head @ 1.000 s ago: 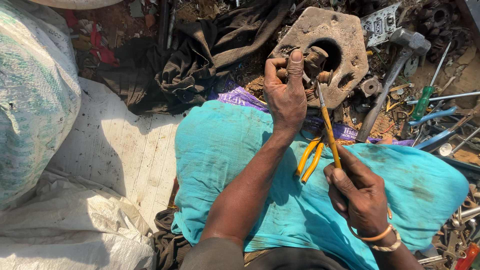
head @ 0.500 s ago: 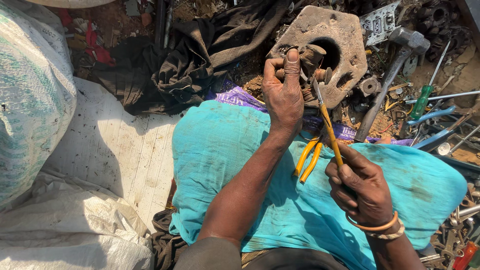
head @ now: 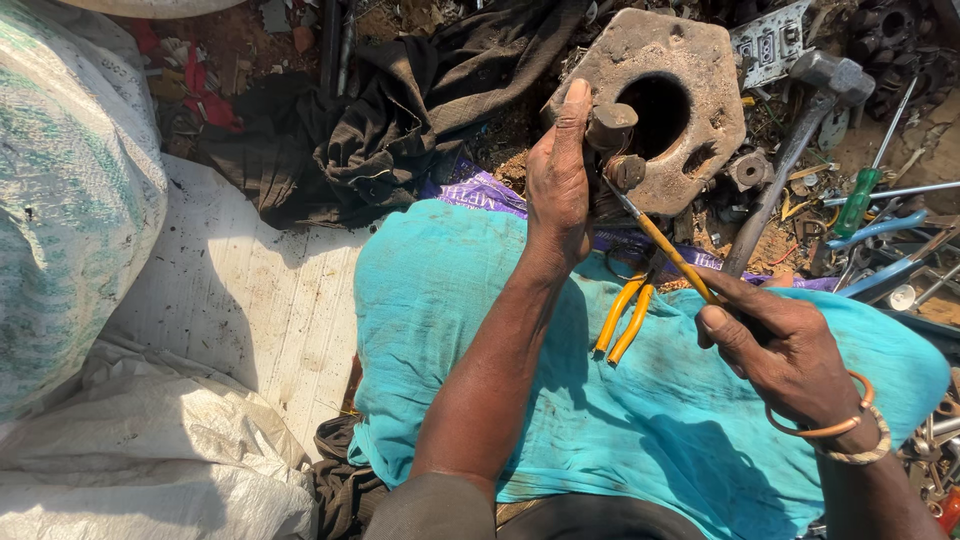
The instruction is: The person sits on the ground and dismantles rusted metal components on a hexagonal stone block, using pliers to grip and pull parts apart and a screwdriver to pry and scrape at the pieces. They place removed pieces into a large basin of scrap metal beside them and pick up new parts to continue.
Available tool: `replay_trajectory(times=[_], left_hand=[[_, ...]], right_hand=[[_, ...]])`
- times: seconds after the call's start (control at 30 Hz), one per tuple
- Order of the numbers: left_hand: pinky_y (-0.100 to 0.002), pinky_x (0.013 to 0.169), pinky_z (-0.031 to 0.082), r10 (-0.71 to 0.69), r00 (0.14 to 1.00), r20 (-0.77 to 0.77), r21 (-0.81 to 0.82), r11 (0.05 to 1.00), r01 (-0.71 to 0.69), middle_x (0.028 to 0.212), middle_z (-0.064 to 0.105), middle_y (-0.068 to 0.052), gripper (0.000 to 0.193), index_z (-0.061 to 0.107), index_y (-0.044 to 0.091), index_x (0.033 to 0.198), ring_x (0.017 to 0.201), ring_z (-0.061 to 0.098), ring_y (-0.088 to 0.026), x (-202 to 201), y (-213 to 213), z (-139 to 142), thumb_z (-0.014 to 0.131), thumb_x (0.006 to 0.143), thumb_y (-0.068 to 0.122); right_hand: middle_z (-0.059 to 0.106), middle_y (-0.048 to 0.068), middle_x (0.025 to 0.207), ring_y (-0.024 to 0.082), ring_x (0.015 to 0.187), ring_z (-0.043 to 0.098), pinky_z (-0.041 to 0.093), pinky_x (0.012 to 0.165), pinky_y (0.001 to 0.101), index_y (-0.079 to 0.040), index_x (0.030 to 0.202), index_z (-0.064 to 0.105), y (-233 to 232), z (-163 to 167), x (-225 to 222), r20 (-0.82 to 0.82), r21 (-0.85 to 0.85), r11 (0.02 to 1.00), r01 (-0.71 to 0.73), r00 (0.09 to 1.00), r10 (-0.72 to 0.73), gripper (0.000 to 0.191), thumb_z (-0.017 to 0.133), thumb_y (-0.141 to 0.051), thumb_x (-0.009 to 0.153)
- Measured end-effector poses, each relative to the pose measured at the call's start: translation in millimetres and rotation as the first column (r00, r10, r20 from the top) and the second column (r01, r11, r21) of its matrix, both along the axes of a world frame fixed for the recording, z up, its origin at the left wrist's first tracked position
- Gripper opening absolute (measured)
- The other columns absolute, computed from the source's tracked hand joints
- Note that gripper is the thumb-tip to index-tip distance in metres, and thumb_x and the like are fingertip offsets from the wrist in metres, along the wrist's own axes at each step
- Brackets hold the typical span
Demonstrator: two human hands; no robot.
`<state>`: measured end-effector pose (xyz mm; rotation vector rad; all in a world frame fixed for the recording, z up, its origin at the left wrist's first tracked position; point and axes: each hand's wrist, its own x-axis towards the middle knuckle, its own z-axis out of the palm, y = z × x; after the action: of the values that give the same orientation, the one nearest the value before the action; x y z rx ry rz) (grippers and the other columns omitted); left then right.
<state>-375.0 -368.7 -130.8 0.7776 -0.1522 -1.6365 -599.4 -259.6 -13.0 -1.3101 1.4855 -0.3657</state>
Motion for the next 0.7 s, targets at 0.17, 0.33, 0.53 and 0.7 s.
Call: replay_trajectory(times=[0.17,0.33,0.53,0.7], left_hand=[[-0.031,0.063,0.054,-0.226,0.969,-0.099,0.021,0.973,0.229,0.097,0.064,-0.010,0.055,0.062,-0.005,0.118,0.077,0.062,-0.014,-18.1,10.8,-7.3,0.056,0.117,0.050],[-0.025,0.063,0.056,-0.403,0.879,-0.256,-0.014,0.911,0.413,0.085,0.071,0.001,0.044,0.069,0.005,0.103,0.072,0.065,-0.006,-48.8,23.8,11.2,0.060,0.098,0.047],[-0.026,0.057,0.045,-0.159,0.769,0.619,0.022,0.982,0.185,0.068,0.058,-0.001,0.060,0.072,0.005,0.080,0.066,0.051,-0.006,-21.9,10.7,23.4,0.058,0.103,0.059],[-0.028,0.051,0.048,-0.190,0.635,0.749,0.069,0.975,0.210,0.059,0.062,-0.002,0.061,0.066,0.008,0.073,0.056,0.061,-0.008,-18.5,15.6,44.9,0.055,0.098,0.063]], right_hand=[[0.069,0.006,0.080,0.006,0.063,0.059,0.047,0.058,0.0241,-0.003,0.131,0.069,-13.5,-2.6,13.2,-0.285,-0.443,0.821,-0.361,0.924,0.253,0.040,0.072,-0.011,0.092],[0.070,0.011,0.087,0.011,0.070,0.062,0.049,0.059,0.0281,0.001,0.116,0.070,-24.7,15.7,20.4,-0.359,-0.570,0.735,-0.367,0.916,0.178,0.024,0.073,-0.008,0.094],[0.067,-0.004,0.082,0.003,0.068,0.063,0.049,0.055,0.0200,-0.009,0.103,0.059,-3.1,13.7,25.0,0.168,-0.389,0.856,0.339,0.940,-0.296,0.016,0.071,-0.015,0.094],[0.065,0.000,0.081,0.005,0.070,0.058,0.044,0.062,0.0183,-0.001,0.107,0.067,7.5,-13.9,34.7,-0.045,-0.586,0.774,0.239,0.944,-0.326,0.019,0.082,-0.013,0.105]])
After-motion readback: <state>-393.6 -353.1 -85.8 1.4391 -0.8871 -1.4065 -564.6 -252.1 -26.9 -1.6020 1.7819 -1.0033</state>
